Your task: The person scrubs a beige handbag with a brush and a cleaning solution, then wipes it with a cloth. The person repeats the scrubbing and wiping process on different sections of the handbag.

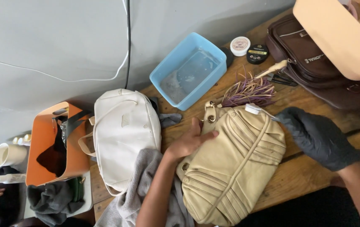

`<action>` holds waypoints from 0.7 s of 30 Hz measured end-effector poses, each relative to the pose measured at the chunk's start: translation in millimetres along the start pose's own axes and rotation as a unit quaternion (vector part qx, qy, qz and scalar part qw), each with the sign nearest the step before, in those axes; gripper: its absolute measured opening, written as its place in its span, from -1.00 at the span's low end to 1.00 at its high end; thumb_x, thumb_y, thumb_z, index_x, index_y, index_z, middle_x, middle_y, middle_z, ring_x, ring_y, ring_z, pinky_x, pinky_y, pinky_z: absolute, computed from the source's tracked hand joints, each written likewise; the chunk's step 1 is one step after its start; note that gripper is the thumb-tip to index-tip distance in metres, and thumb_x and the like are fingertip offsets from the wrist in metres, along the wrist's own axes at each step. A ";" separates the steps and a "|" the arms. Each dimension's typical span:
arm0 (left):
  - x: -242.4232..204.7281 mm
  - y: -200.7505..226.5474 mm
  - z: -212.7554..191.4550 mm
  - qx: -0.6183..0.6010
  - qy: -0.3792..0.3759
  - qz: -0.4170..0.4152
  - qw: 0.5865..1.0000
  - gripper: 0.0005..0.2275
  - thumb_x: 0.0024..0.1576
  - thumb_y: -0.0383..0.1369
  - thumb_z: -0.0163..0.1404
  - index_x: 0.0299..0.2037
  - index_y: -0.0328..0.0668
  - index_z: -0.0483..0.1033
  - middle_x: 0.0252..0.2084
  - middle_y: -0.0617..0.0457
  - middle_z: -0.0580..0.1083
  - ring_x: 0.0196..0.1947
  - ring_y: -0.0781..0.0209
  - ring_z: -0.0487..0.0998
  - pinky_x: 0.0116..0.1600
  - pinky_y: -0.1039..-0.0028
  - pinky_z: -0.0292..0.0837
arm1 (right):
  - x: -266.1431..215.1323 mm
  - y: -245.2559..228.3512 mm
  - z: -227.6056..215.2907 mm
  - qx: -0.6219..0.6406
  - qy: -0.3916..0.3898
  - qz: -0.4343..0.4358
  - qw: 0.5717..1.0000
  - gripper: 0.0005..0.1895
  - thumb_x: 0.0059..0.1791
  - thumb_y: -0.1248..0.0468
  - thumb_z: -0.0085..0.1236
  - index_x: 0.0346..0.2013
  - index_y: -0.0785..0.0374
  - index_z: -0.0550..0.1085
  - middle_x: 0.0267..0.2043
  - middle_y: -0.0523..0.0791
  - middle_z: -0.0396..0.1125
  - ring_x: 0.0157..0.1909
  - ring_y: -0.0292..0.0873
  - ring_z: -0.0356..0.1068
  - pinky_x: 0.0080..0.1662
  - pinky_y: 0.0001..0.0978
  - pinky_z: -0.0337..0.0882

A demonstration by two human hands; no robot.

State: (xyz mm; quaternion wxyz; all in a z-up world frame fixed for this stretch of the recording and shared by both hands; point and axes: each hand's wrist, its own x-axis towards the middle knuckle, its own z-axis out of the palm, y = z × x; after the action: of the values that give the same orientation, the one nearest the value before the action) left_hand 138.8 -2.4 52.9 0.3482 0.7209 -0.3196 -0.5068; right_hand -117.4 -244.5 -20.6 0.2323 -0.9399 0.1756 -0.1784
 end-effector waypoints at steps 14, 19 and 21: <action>20.7 -60.5 -11.9 -0.028 -0.075 0.079 0.994 -0.40 0.03 0.05 0.16 0.18 -0.15 0.45 0.02 -0.16 0.54 0.09 -0.06 0.53 0.22 0.09 0.44 | 275.4 -156.2 92.1 -0.055 -0.085 -0.054 0.993 -0.64 0.17 0.02 -0.07 -0.06 0.23 0.52 -0.14 0.06 0.49 -0.05 0.19 0.49 -0.03 -0.01 0.42; 32.2 -76.4 -12.6 -0.137 -0.122 0.133 0.974 -0.55 0.13 -0.12 0.21 0.14 -0.16 0.46 -0.07 0.02 0.54 -0.05 0.13 0.54 0.12 0.24 0.50 | 282.5 -158.5 116.9 -0.139 -0.193 0.021 0.971 -0.54 0.18 -0.03 -0.18 0.12 0.20 0.51 0.14 0.06 0.45 0.19 0.14 0.41 0.23 -0.04 0.31; 34.1 -75.7 -14.2 -0.131 -0.149 0.141 0.970 -0.56 0.16 -0.19 0.18 0.15 -0.30 0.43 -0.04 -0.17 0.54 -0.05 -0.01 0.55 0.14 0.11 0.50 | 276.4 -164.9 105.5 -0.102 -0.176 0.048 0.978 -0.51 0.20 -0.03 -0.18 0.12 0.28 0.50 0.19 0.14 0.40 0.23 0.19 0.36 0.29 -0.02 0.23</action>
State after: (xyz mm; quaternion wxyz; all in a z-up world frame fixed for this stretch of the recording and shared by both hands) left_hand 170.2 14.3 -23.5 0.4562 0.5330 -0.3966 -0.5920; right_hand 209.1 -182.2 44.5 0.1708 -0.9659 0.1937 0.0199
